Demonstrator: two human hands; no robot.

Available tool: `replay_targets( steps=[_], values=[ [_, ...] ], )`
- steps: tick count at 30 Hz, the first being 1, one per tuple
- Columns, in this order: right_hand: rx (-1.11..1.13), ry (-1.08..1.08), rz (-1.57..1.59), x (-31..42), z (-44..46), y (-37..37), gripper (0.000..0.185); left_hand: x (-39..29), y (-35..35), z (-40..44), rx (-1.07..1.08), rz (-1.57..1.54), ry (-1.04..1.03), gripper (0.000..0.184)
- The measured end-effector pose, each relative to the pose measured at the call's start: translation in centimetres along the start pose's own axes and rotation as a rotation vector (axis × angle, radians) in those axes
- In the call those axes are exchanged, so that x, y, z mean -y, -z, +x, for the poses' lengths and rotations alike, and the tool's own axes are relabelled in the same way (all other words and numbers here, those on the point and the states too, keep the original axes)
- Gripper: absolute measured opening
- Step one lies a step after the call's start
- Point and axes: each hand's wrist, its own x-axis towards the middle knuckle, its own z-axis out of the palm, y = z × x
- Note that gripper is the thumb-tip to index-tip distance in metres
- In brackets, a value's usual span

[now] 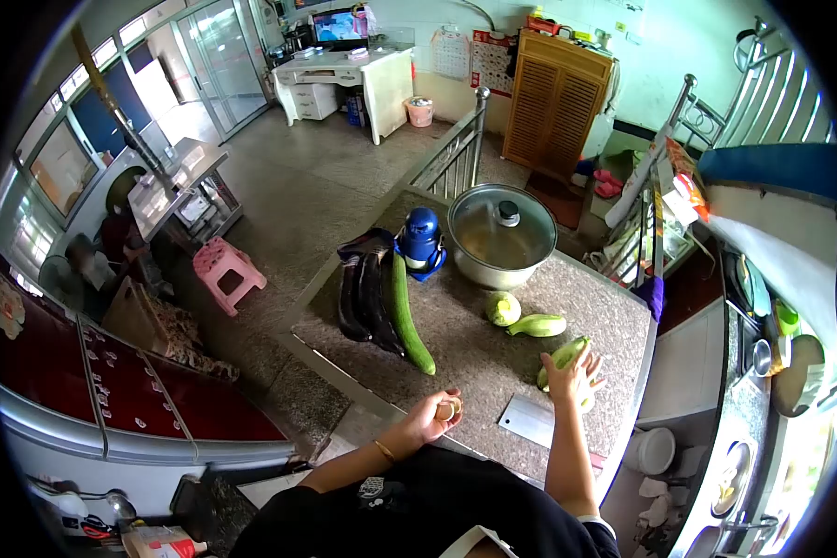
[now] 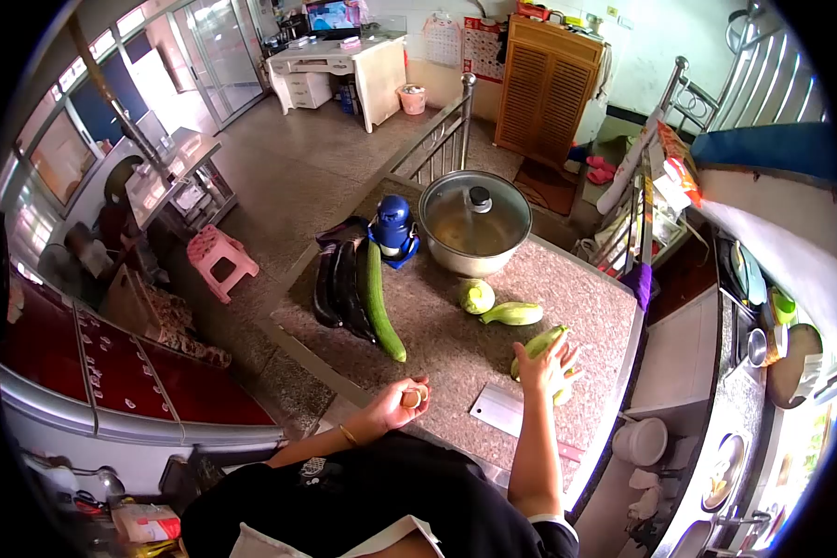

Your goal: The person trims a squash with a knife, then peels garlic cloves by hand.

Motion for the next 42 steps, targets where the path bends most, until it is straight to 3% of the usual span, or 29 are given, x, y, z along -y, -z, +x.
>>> replay_targets(
  steps=[3, 11, 15, 20, 22, 23, 25, 26, 28, 29, 31, 36, 39, 42],
  values=[
    [0.138, -0.108, -0.028, -1.4, 0.3, -0.5, 0.102, 0.0, 0.3, 0.1, -0.010, 0.018, -0.002, 0.019],
    [0.194, -0.273, 0.057, -5.7, 0.8, -2.6, 0.090, 0.0, -0.7, 0.0, -0.003, 0.033, 0.045, 0.019],
    [0.175, -0.265, 0.111, -5.5, -0.2, -2.5, 0.099, 0.2, -1.1, 0.2, 0.019, 0.059, 0.058, 0.018],
    [0.172, -0.248, 0.157, -4.7, -0.4, -1.7, 0.097, -0.1, -2.4, 0.2, -0.002, 0.172, -0.013, 0.017],
    [0.172, -0.242, 0.072, -3.8, -0.7, -0.9, 0.092, -0.3, -3.9, 1.0, 0.007, 0.728, -0.270, 0.017],
    [0.174, -0.241, 0.072, -3.8, -0.8, -1.0, 0.092, -0.3, -3.9, 2.0, 0.005, 0.727, -0.269, 0.017],
    [0.139, -0.224, 0.084, -3.8, -0.7, -1.1, 0.082, -0.6, -3.3, 4.8, 0.049, 1.324, -0.556, 0.017],
    [0.137, -0.225, 0.086, -3.8, -0.8, -1.1, 0.082, -0.8, -3.7, 5.5, 0.050, 1.325, -0.557, 0.017],
    [0.109, -0.237, 0.089, -3.7, -0.8, -1.2, 0.080, -1.3, -4.3, 6.7, 0.055, 1.698, -0.947, 0.018],
    [0.105, -0.234, 0.090, -3.8, -0.7, -1.3, 0.080, -1.6, -4.4, 7.4, 0.055, 1.696, -0.953, 0.018],
    [0.099, -0.236, 0.031, -3.8, -0.5, -1.7, 0.083, -2.2, -4.4, 8.3, 0.066, 2.018, -1.073, 0.020],
    [0.064, -0.201, 0.012, -4.2, -0.2, -1.8, 0.077, -2.9, -4.5, 8.0, 0.046, 2.167, -1.204, 0.021],
    [-0.099, -0.105, 0.065, -4.5, -0.7, -2.0, 0.071, -3.2, -4.5, 8.0, 0.013, 2.211, -1.291, 0.020],
    [-0.167, -0.063, 0.258, -4.7, -1.2, -1.9, 0.063, -3.9, -4.1, 8.3, 0.009, 2.232, -1.199, 0.017]
  ],
)
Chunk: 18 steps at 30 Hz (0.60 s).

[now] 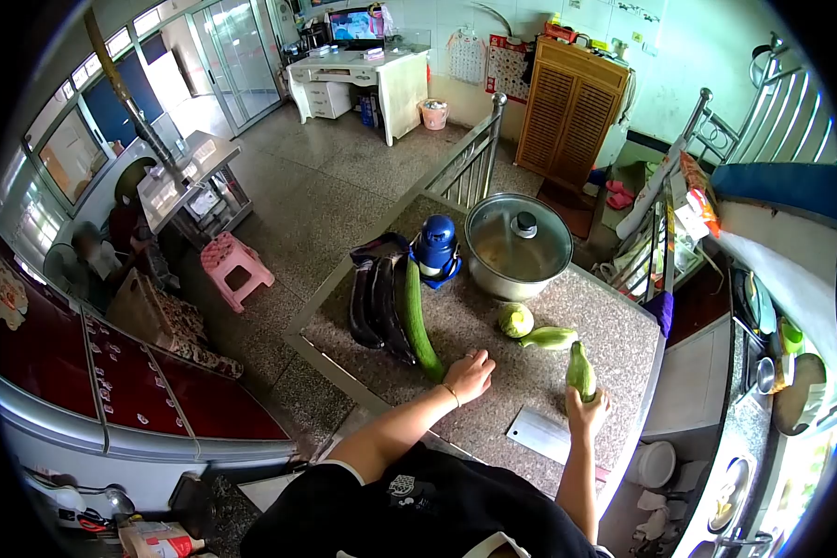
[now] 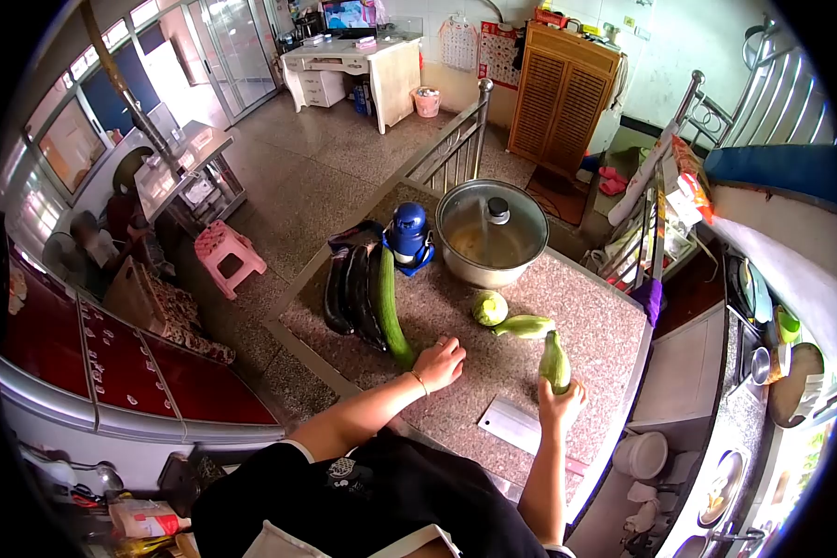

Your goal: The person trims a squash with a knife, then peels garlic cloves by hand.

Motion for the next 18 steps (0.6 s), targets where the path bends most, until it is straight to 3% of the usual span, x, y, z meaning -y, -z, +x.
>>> replay_targets(
  steps=[2, 3, 5, 6, 7, 8, 9, 11, 13, 14, 16, 18],
  values=[
    [0.245, -0.013, 0.561, -0.4, -0.3, 0.3, 0.053, 0.9, -0.4, 0.3, 0.017, 0.050, 0.025, 0.015],
    [0.245, -0.019, 0.556, -0.3, -1.0, 0.2, 0.053, 1.4, -0.8, 0.4, 0.047, 0.086, 0.029, 0.020],
    [0.041, -0.081, 0.938, 1.8, -3.5, 0.4, 0.041, 0.5, 0.7, 0.7, -0.019, 0.167, -0.002, 0.023],
    [0.235, -0.176, 1.208, 1.9, -4.0, 0.6, 0.048, 0.0, 1.3, 0.9, -0.085, 0.250, -0.036, 0.027],
    [0.369, -0.124, 1.125, 0.6, -3.8, -0.3, 0.058, -0.2, 1.3, 1.1, -0.127, 0.181, -0.008, 0.029],
    [0.346, -0.158, 1.246, 1.8, -4.9, 0.5, 0.059, -2.1, 3.7, 1.5, -0.101, 0.111, 0.070, 0.028],
    [0.371, -0.122, 1.391, 3.2, -6.0, 1.8, 0.059, -2.3, 3.5, 1.6, -0.270, 0.013, 0.044, 0.024],
    [0.371, -0.017, 1.353, 3.7, -6.9, 1.8, 0.063, -3.0, 3.6, 1.6, -0.328, -0.474, 0.076, 0.023],
    [0.391, -0.036, 1.407, 6.1, -8.2, 3.7, 0.067, -5.7, 6.8, 1.4, -0.113, -1.213, 0.362, 0.029],
    [0.372, -0.009, 1.390, 7.1, -8.7, 4.4, 0.068, -6.7, 8.0, 1.2, -0.091, -1.217, 0.364, 0.029],
    [0.363, 0.044, 1.318, 7.6, -9.6, 4.6, 0.070, -8.3, 9.9, 0.3, 0.080, -1.699, 0.601, 0.041],
    [0.297, 0.192, 1.105, 7.3, -10.2, 4.2, 0.075, -9.6, 10.7, -0.2, 0.145, -1.885, 0.532, 0.047]
  ],
)
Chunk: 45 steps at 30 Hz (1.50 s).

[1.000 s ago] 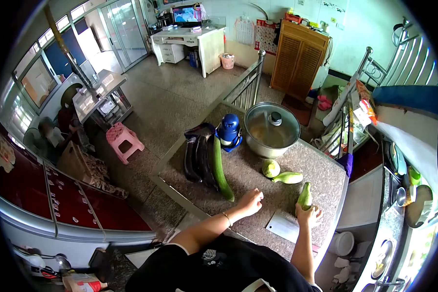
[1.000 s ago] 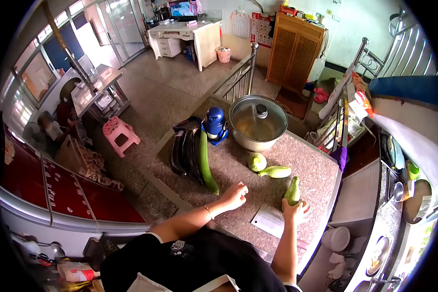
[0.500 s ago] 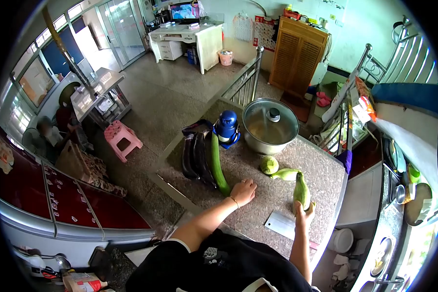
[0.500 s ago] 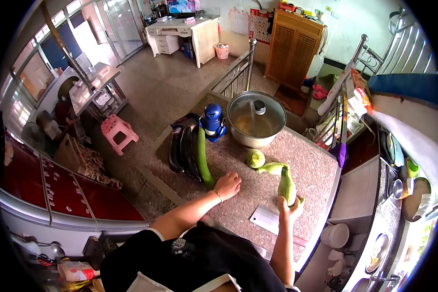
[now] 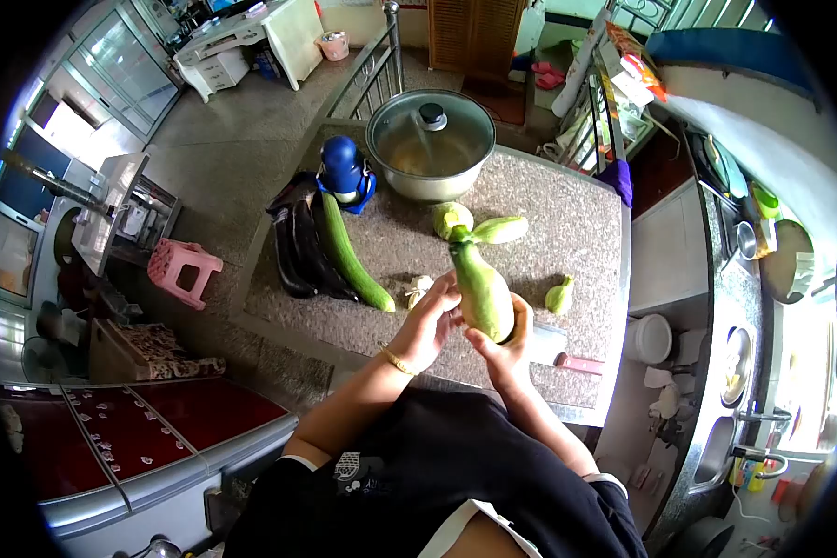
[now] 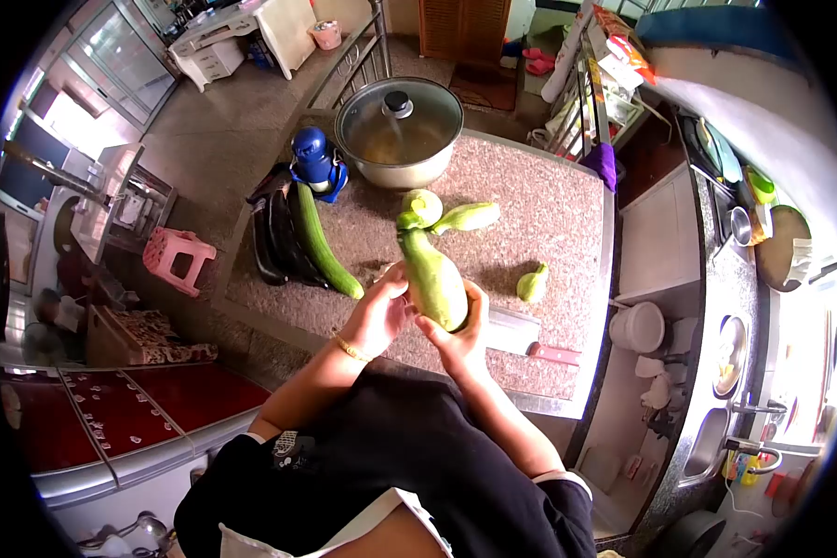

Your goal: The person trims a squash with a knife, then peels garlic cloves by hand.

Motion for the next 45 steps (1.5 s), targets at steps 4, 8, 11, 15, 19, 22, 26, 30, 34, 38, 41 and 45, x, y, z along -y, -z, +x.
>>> replay_targets(
  steps=[4, 8, 11, 15, 19, 22, 26, 30, 34, 38, 41, 45],
  values=[
    [0.024, 0.039, 0.067, 0.5, -1.3, -1.5, 0.075, 0.6, -1.1, -1.2, -0.033, -0.137, 0.004, 0.046],
    [0.146, -0.296, 0.632, 1.9, -1.2, -0.5, 0.062, 0.5, -1.0, -1.6, -0.046, -0.080, -0.047, 0.047],
    [0.139, -0.423, 0.797, 1.9, -0.7, 0.1, 0.051, 0.2, -1.2, -2.0, -0.040, -0.085, -0.024, 0.052],
    [0.041, -0.224, 0.549, 2.3, -0.9, -0.8, 0.049, 0.0, -1.4, -2.2, -0.058, 0.052, -0.093, 0.058],
    [-0.002, 0.108, 0.240, 0.8, -0.7, -0.7, 0.034, -0.2, -2.2, -2.2, -0.082, 0.145, -0.180, 0.052],
    [-0.019, 0.117, 0.351, 1.0, -0.8, -1.0, 0.024, -0.3, -2.5, -2.3, -0.083, 0.210, -0.241, 0.046],
    [-0.050, 0.079, 0.465, 1.0, -0.9, -1.1, 0.017, -0.2, -2.6, -2.2, -0.087, 0.265, -0.272, 0.046],
    [-0.069, 0.085, 0.397, 0.7, -0.5, -0.9, 0.008, 0.0, -2.3, -2.2, -0.105, 0.297, -0.275, 0.047],
    [-0.062, -0.027, 0.481, 1.5, 0.1, -0.5, 0.003, 0.1, -2.0, -2.1, -0.124, 0.235, -0.255, 0.046],
    [-0.158, -0.158, 0.579, -0.8, 0.7, -0.3, 0.004, -0.6, -1.6, -2.2, -0.156, -0.063, -0.037, 0.045],
    [-0.092, -0.189, 0.273, -3.0, 1.6, 0.3, 0.005, -0.5, -0.4, -1.9, -0.158, -0.306, 0.152, 0.045],
    [0.021, -0.152, -0.094, -4.0, 2.0, 1.2, 0.010, -0.5, 0.1, -1.9, -0.120, -0.187, 0.103, 0.043]
  ],
)
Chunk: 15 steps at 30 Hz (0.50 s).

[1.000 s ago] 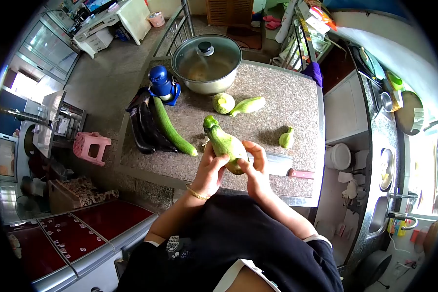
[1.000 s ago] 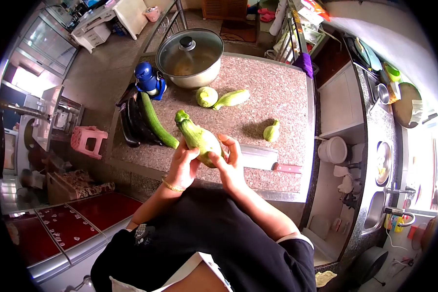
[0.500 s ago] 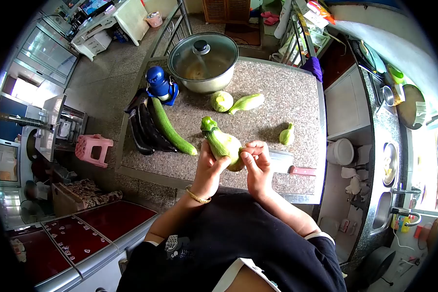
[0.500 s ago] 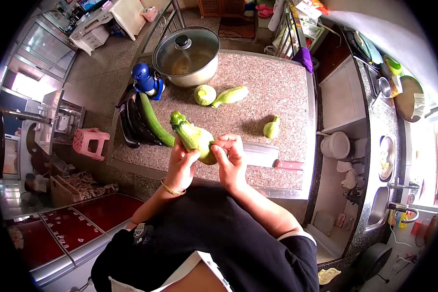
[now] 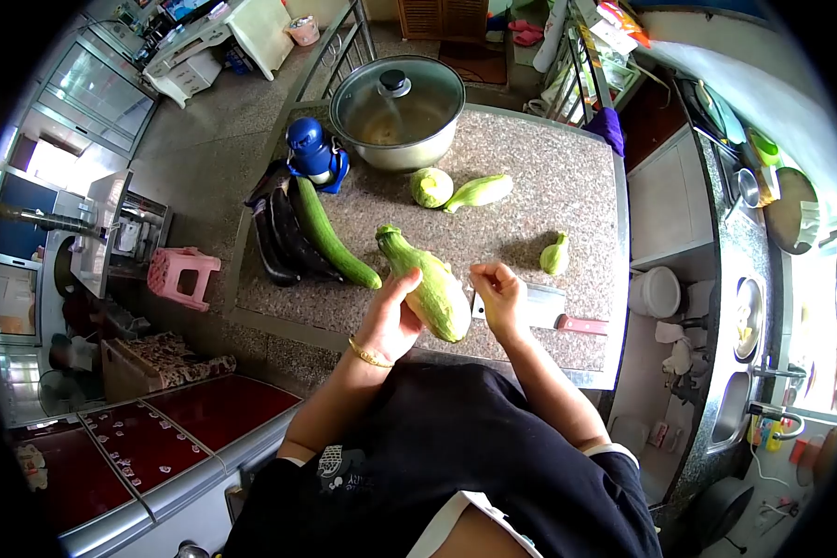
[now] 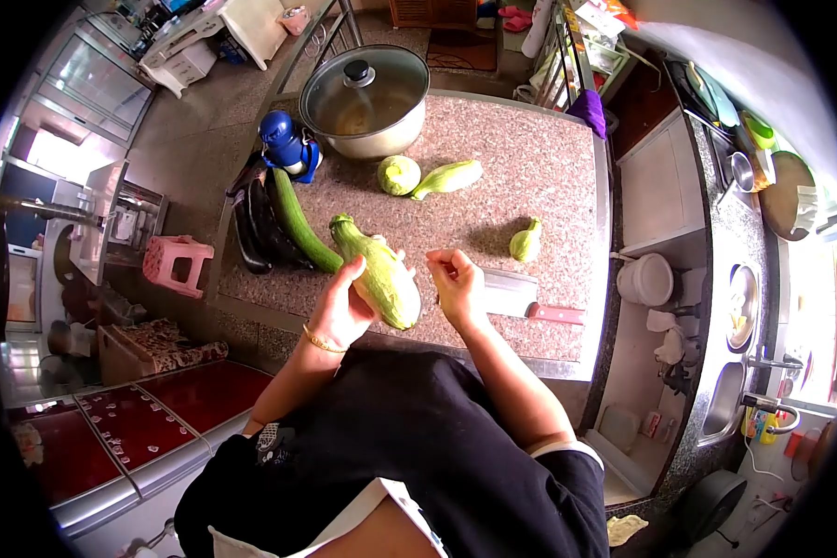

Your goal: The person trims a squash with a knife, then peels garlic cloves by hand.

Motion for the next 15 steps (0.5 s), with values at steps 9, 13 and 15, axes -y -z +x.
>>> replay_targets(
  steps=[9, 13, 15],
  values=[
    [0.436, -0.191, 0.565, 5.7, -1.9, 0.9, 0.058, -1.3, -0.9, 0.1, -0.081, 0.222, -0.121, 0.051],
    [0.501, -0.290, 0.758, 6.2, -2.7, 0.8, 0.062, -1.2, -1.5, 0.2, 0.008, 0.421, -0.338, 0.052],
    [0.547, -0.396, 0.946, 7.0, -3.0, 0.9, 0.053, -1.1, -1.8, 0.0, 0.055, 0.237, -0.303, 0.051]
  ],
)
